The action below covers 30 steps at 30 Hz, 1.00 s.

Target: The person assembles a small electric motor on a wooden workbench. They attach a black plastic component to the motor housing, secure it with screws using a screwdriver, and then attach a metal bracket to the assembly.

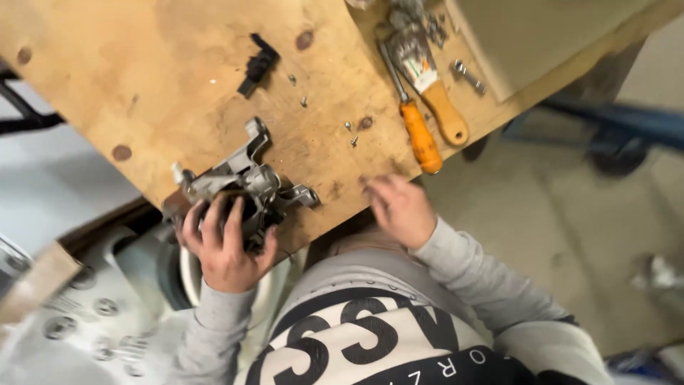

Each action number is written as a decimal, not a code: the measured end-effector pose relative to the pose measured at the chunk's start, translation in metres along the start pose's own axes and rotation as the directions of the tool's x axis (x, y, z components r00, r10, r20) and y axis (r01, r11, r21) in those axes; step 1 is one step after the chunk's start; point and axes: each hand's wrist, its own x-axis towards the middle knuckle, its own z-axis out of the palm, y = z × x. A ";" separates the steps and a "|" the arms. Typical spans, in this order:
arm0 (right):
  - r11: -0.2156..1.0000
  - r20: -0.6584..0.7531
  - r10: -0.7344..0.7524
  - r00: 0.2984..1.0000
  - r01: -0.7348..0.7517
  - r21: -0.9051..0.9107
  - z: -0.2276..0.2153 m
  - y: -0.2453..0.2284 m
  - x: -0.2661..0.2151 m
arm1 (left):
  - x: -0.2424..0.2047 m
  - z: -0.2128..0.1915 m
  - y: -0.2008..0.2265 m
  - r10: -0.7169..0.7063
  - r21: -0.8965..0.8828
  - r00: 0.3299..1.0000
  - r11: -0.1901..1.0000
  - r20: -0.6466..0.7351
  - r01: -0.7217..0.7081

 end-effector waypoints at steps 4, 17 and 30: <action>0.962 -0.175 -0.114 0.978 0.065 -0.264 -0.032 -0.001 0.042 | -0.017 -0.007 0.003 -0.117 -0.164 0.982 0.982 -0.148 0.093; 0.847 0.200 -0.253 0.947 0.317 -0.427 -0.036 0.012 0.095 | 0.004 -0.004 0.000 -0.770 -0.265 0.637 0.620 -0.027 0.738; 0.953 0.469 -0.250 0.847 0.300 -0.034 -0.027 -0.031 0.110 | 0.004 -0.021 -0.029 -0.781 -0.241 0.625 0.606 0.004 0.758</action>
